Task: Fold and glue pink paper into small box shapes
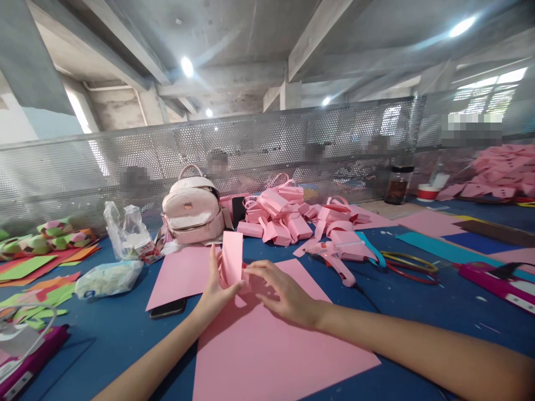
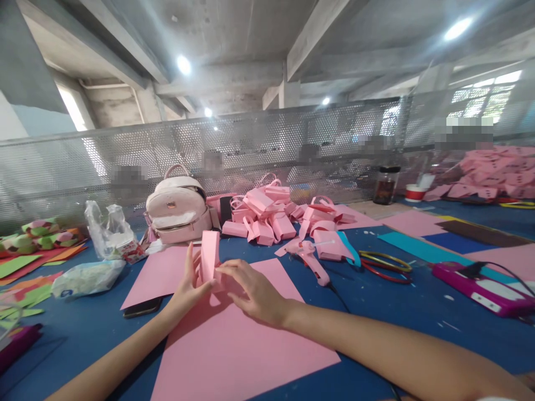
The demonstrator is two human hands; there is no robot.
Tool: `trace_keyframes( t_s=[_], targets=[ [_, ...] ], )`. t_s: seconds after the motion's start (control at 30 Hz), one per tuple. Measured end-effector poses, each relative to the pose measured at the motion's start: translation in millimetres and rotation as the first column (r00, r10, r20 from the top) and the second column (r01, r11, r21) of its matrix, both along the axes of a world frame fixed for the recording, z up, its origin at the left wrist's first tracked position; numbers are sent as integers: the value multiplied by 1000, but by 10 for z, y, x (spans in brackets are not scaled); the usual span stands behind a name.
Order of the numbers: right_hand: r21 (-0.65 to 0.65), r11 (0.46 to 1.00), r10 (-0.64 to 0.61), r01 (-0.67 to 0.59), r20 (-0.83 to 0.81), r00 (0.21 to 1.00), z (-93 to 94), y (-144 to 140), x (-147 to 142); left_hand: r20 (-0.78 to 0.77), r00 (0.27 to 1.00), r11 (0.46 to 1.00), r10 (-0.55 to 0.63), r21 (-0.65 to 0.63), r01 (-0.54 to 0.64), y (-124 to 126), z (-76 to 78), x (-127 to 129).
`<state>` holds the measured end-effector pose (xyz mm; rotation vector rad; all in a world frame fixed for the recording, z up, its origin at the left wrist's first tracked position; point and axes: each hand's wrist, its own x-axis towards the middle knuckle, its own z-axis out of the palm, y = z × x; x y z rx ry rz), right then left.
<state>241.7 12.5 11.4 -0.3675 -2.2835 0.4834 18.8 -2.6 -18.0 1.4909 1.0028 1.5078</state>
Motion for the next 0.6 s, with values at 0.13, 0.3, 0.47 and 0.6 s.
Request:
trace_keyframes(
  t_s=[0.13,0.3,0.47,0.6],
  targets=[
    [-22,1000,10,-10,27,1000,8,-9,6,-4,997,997,75,-23,-75,72,-77,-50],
    [-57,998,26,-22,56,998,35,-33,11,0,1000,996,10,-85,-9,81,-120,-70],
    [-82,995,56,-53,41,998,17,-34,7,-16,996,994,-83,-73,81,7,-41,-20],
    [-92,993,74,-72,25,997,-12,-26,5,-21,993,990,-120,-75,118,-36,8,23]
  ],
)
